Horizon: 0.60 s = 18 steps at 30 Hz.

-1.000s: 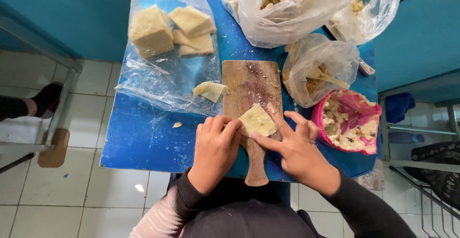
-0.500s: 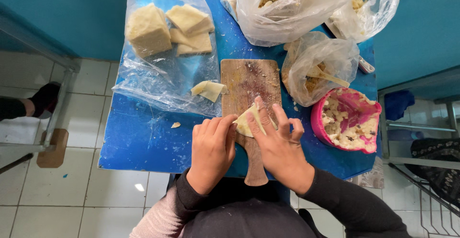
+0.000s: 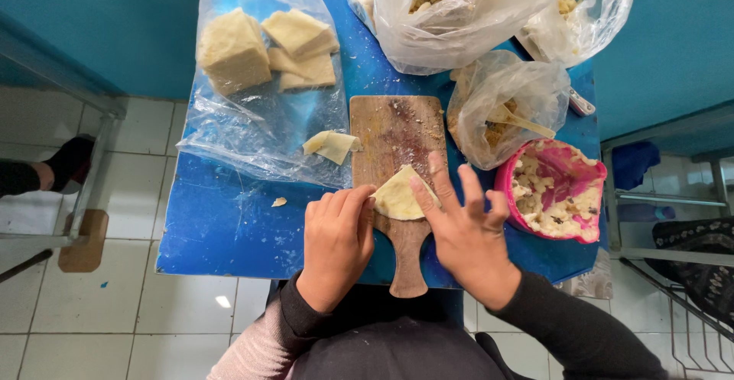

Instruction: The person sits at a blue table and shapes triangular pieces of dough on a wooden board. They spoon a chunky filling from a pink bowl onto a dough piece, then fold and pinch the dough closed around the filling, repeating the process and placing finished pastries aside.

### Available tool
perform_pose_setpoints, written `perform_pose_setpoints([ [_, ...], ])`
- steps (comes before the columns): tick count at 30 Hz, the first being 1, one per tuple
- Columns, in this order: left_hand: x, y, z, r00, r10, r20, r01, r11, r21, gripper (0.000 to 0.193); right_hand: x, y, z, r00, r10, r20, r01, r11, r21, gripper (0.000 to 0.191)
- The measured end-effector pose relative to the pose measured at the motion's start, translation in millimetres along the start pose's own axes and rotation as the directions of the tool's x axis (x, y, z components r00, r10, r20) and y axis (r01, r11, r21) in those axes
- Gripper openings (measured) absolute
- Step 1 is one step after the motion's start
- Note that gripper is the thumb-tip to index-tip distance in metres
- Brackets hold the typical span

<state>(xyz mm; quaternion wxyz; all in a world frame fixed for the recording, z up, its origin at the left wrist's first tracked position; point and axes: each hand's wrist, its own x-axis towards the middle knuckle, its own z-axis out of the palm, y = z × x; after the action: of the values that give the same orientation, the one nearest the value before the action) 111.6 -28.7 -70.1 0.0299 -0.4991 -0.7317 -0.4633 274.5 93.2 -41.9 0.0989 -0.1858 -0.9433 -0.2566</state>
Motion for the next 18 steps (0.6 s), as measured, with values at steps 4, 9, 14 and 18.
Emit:
perform_pose_setpoints([
  [4,-1.0,-0.1,0.7,1.0,0.0,-0.008,0.0,1.0,-0.002,0.017,-7.7,-8.5,-8.2,0.994,-0.1,0.031,0.105,0.927,-0.359,0.06],
  [9,-0.5,0.2,1.9,1.0,0.01,-0.007,-0.01,1.0,0.013,0.018,-12.8,0.4,-19.6,0.989,-0.145,0.04,0.15,0.964,-0.221,0.052],
  [14,0.4,0.0,2.8,1.0,0.018,-0.013,-0.018,1.0,0.019,0.016,-6.1,12.9,-13.0,0.997,0.032,0.071,-0.044,0.983,0.176,0.054],
  [18,0.4,0.5,2.8,1.0,0.013,-0.012,-0.013,1.0,0.017,0.016,-5.0,3.8,-4.5,1.0,-0.022,0.01,0.021,0.997,0.074,0.065],
])
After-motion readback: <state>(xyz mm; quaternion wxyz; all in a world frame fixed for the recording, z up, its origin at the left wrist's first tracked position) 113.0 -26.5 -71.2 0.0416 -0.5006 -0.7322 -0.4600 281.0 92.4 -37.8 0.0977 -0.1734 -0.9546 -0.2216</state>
